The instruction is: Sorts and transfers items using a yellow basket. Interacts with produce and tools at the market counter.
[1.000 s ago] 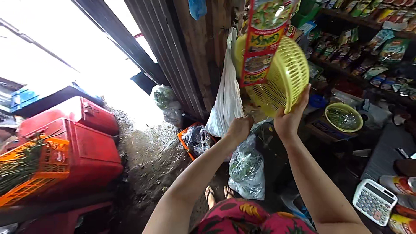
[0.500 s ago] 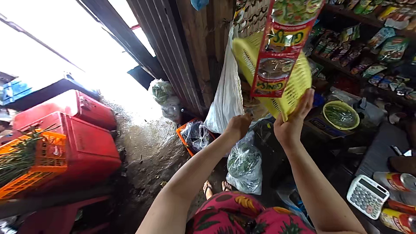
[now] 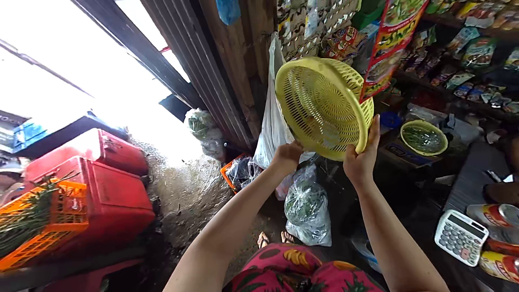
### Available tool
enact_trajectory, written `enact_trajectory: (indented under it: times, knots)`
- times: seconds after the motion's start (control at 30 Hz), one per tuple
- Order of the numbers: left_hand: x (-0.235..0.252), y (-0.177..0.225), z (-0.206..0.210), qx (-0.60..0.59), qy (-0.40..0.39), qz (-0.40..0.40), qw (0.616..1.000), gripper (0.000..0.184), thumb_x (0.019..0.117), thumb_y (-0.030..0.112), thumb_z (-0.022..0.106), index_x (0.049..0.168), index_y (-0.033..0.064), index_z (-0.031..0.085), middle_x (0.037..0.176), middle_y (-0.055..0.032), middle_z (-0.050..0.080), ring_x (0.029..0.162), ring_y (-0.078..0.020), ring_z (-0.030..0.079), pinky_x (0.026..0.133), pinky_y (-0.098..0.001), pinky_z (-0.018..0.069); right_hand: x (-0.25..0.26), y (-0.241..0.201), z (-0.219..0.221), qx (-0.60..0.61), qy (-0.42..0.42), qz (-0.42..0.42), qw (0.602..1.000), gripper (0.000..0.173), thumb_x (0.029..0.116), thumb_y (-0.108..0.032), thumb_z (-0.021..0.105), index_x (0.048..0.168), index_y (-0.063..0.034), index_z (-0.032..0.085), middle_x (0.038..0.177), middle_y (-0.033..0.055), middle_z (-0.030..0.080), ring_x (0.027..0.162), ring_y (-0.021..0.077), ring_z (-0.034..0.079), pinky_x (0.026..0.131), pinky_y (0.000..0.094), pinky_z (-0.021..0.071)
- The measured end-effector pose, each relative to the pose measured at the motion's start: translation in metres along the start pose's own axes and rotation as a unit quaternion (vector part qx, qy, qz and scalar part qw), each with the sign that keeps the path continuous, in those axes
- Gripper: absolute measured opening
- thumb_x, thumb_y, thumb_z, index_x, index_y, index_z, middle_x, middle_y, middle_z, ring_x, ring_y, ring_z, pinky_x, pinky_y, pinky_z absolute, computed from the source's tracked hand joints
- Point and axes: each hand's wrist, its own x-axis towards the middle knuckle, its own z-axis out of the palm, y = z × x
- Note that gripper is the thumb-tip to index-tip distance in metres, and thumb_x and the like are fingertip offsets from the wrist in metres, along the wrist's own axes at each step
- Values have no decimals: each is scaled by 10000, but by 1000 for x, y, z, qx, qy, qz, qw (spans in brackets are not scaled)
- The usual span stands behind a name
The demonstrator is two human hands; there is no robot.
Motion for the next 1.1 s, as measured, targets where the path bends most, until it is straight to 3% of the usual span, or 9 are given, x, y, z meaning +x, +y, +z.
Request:
enact_trajectory:
  times: [0.1,0.23,0.37,0.43,0.6,0.73,0.8,0.93,1.1]
  knots:
    - [1,3,-13,-56,78,18,995,410,1086,346,461,1275,60,686,1226,-190,680,1194,-374,625,963,-559,514,-3,0,-10,83,28,85,993,899,871,23,532,1656,-96,110,1654,173,292,1450,186,427,1157,345,410]
    - [30,11,-27,-90,189,70,975,326,1044,154,553,1305,-24,633,1316,-230,623,1293,-415,555,1058,-535,485,-15,-14,-28,174,47,208,961,805,909,28,534,1604,9,128,1456,209,485,1234,113,596,1005,250,517]
    - [67,20,-42,-49,170,77,981,379,999,63,597,1375,11,602,1509,-239,470,1410,-436,438,1112,-560,431,-29,-19,-36,208,69,224,950,615,881,29,544,1453,84,327,1254,163,575,1088,82,641,917,231,550]
    - [77,23,-41,-23,151,75,985,390,976,-22,570,1363,4,613,1502,-231,485,1399,-443,445,1105,-582,427,-31,-19,-39,211,73,227,948,592,867,28,523,1431,91,351,1214,148,583,1044,59,642,881,212,549]
    - [90,21,-33,-9,63,127,990,323,980,-74,512,1277,-49,637,1318,-259,597,1267,-430,566,1061,-561,470,-35,-7,-42,205,93,235,946,607,881,15,517,1454,89,330,1229,161,583,1061,68,646,894,216,547]
    - [90,5,-56,-147,127,185,963,204,970,-61,553,1134,-98,669,1158,-279,663,1148,-411,634,1044,-541,476,-32,5,-51,176,121,219,952,646,907,37,536,1497,89,279,1319,196,547,1161,104,609,970,241,520]
    - [87,-4,-70,-196,140,165,956,204,997,-9,561,1155,-78,669,1141,-240,693,1105,-349,671,1016,-497,509,-29,11,-55,174,133,207,953,668,903,54,545,1511,72,269,1321,181,556,1167,100,613,974,245,523]
    - [82,-13,-77,-212,156,99,960,193,978,-43,560,1130,-84,672,1116,-254,689,1093,-366,657,1010,-518,480,-27,17,-55,173,139,188,957,717,892,58,538,1542,50,235,1363,169,548,1200,94,605,1001,246,515]
    - [101,-21,-55,-224,217,98,945,172,925,-44,650,1085,-101,672,1086,-248,701,1045,-357,694,964,-493,547,-24,18,-49,165,135,165,963,853,898,39,534,1630,-36,102,1489,164,486,1267,102,583,1044,257,495]
